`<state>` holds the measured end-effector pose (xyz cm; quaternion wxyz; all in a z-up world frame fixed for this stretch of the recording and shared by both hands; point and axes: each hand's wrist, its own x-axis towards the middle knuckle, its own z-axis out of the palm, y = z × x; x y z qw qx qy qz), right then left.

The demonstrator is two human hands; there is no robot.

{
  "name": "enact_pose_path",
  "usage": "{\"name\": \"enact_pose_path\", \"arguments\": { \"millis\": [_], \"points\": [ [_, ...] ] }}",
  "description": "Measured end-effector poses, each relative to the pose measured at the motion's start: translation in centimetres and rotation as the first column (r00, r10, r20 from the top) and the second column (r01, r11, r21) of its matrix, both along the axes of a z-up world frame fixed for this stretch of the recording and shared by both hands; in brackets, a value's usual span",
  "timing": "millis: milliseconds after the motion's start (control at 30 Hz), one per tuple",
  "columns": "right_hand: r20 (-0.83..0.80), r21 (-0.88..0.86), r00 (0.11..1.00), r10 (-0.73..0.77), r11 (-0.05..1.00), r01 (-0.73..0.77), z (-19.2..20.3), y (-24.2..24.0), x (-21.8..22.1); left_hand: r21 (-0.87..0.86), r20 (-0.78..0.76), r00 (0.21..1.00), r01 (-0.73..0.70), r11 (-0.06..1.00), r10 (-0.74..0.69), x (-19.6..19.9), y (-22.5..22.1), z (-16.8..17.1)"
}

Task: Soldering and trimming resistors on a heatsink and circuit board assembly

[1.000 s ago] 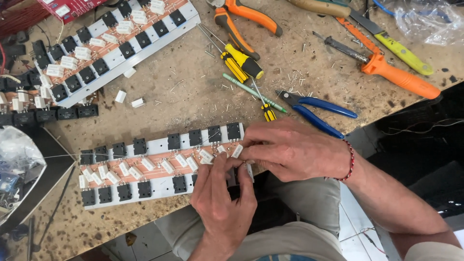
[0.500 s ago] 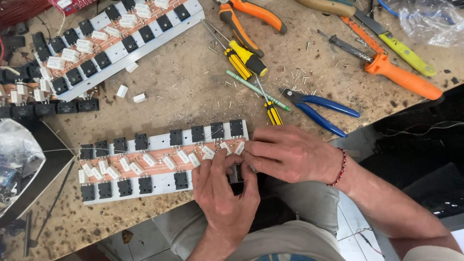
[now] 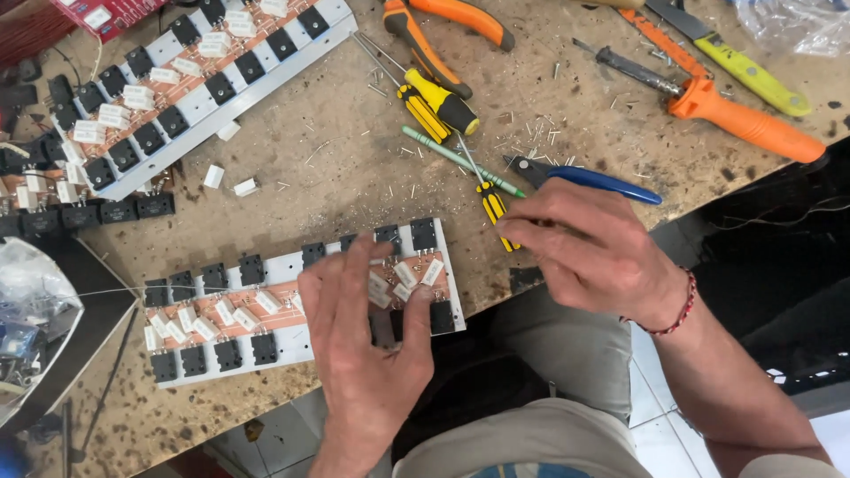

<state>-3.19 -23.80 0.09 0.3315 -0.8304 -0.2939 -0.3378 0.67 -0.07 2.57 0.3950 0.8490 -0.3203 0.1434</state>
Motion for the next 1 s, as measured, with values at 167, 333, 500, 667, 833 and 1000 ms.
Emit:
{"name": "enact_pose_path", "arguments": {
  "millis": [167, 333, 500, 667, 833, 1000],
  "points": [
    [-0.041, 0.112, 0.997, -0.073, 0.991, 0.077, -1.1, -0.5, -0.8, 0.163, -0.252, 0.953, 0.21, 0.964, -0.165, 1.8, -0.3, 1.3],
    [-0.051, 0.15, 0.994, -0.095, 0.984, 0.101, -1.2, -0.4, -0.9, 0.165, -0.302, 0.941, 0.212, 0.963, -0.156, 2.4, -0.5, 1.1],
    [-0.069, 0.165, 0.994, -0.084, 0.982, 0.095, -1.3, -0.4, -0.8, 0.165, -0.339, 0.927, 0.226, 0.96, -0.16, 2.6, -0.5, 1.2],
    [-0.063, 0.155, 0.993, -0.098, 0.982, 0.107, -1.3, -0.4, -0.7, 0.163, -0.302, 0.946, 0.174, 0.971, -0.119, 2.5, -0.6, 0.6],
    [-0.072, 0.158, 0.991, -0.115, 0.979, 0.125, -1.1, -0.4, -0.7, 0.197, -0.331, 0.939, 0.162, 0.967, -0.09, 2.6, -1.0, 0.9],
    [-0.04, 0.162, 0.993, -0.113, 0.98, 0.118, -0.9, -0.2, -0.5, 0.219, -0.419, 0.906, 0.174, 0.96, -0.069, 3.0, -0.9, 1.0]
  ]
}}
